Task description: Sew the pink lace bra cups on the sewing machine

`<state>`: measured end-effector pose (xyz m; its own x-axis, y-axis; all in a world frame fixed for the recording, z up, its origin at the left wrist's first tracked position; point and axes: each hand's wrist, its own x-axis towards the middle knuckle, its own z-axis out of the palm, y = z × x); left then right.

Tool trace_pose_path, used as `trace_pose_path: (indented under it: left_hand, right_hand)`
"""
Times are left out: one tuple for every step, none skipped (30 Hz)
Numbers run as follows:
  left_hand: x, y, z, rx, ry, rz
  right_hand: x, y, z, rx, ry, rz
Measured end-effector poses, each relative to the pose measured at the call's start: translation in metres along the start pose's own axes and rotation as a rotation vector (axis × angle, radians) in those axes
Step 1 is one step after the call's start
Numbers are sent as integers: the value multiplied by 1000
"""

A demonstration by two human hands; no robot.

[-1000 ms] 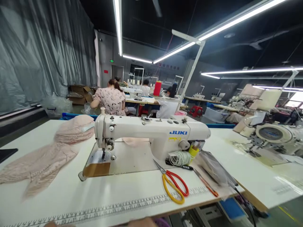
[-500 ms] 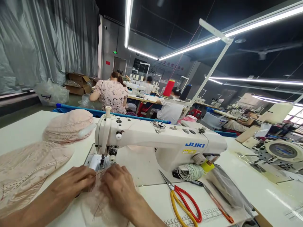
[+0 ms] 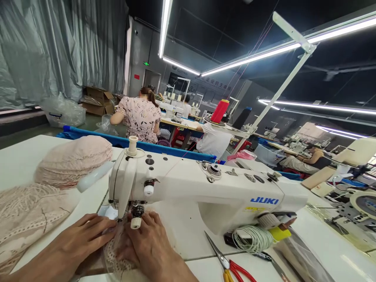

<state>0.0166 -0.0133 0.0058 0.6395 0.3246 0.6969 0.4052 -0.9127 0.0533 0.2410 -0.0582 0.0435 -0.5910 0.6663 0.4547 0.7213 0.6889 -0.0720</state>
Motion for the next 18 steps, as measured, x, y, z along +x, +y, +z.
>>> trace_pose_path:
  left_hand:
    - [1, -2, 0, -3, 10, 10]
    - [2, -3, 0, -5, 17, 18]
    - [3, -3, -1, -5, 7, 26]
    - [5, -3, -3, -1, -6, 31]
    - [6, -3, -5, 5, -6, 33]
    - [8, -2, -6, 7, -12, 24]
    - [8, -1, -8, 1, -23, 14]
    - [9, 0, -9, -9, -41, -1]
    - [9, 0, -9, -20, -48, -14]
    - [8, 1, -9, -26, -53, -15]
    - [7, 1, -9, -26, -64, -11]
    - [6, 2, -8, -16, -64, -3]
    - [5, 4, -7, 1, -48, 9]
    - [4, 6, -7, 17, -37, 8]
    - [4, 9, -6, 25, -29, 15]
    - [4, 12, -7, 23, -26, 17]
    - [6, 16, -8, 11, -22, 17]
    - [8, 19, -9, -5, -16, 18]
  right_hand:
    - [1, 2, 1, 3, 15, -15]
    - [1, 4, 2, 7, 25, -28]
    - [1, 6, 2, 11, 34, -39]
    - [1, 7, 3, 12, 41, -46]
    - [1, 8, 3, 10, 48, -52]
    - [1, 8, 3, 5, 56, -55]
    - [0, 9, 4, -1, 63, -54]
    - [0, 9, 4, -5, 73, -54]
    - [-1, 8, 4, -10, 78, -54]
    - [-1, 7, 4, -17, 81, -54]
    - [-2, 6, 3, -25, 76, -53]
    - [-3, 4, 2, -29, 64, -51]
    - [-4, 2, 1, -25, 47, -53]
    - [-6, -1, 0, -11, 23, -58]
    - [-7, -4, -1, 10, 5, -71]
    - [-9, -7, -1, 29, 0, -89]
    - [-11, -9, 0, 37, 5, -110]
    - [-13, -12, 1, 30, 23, -131]
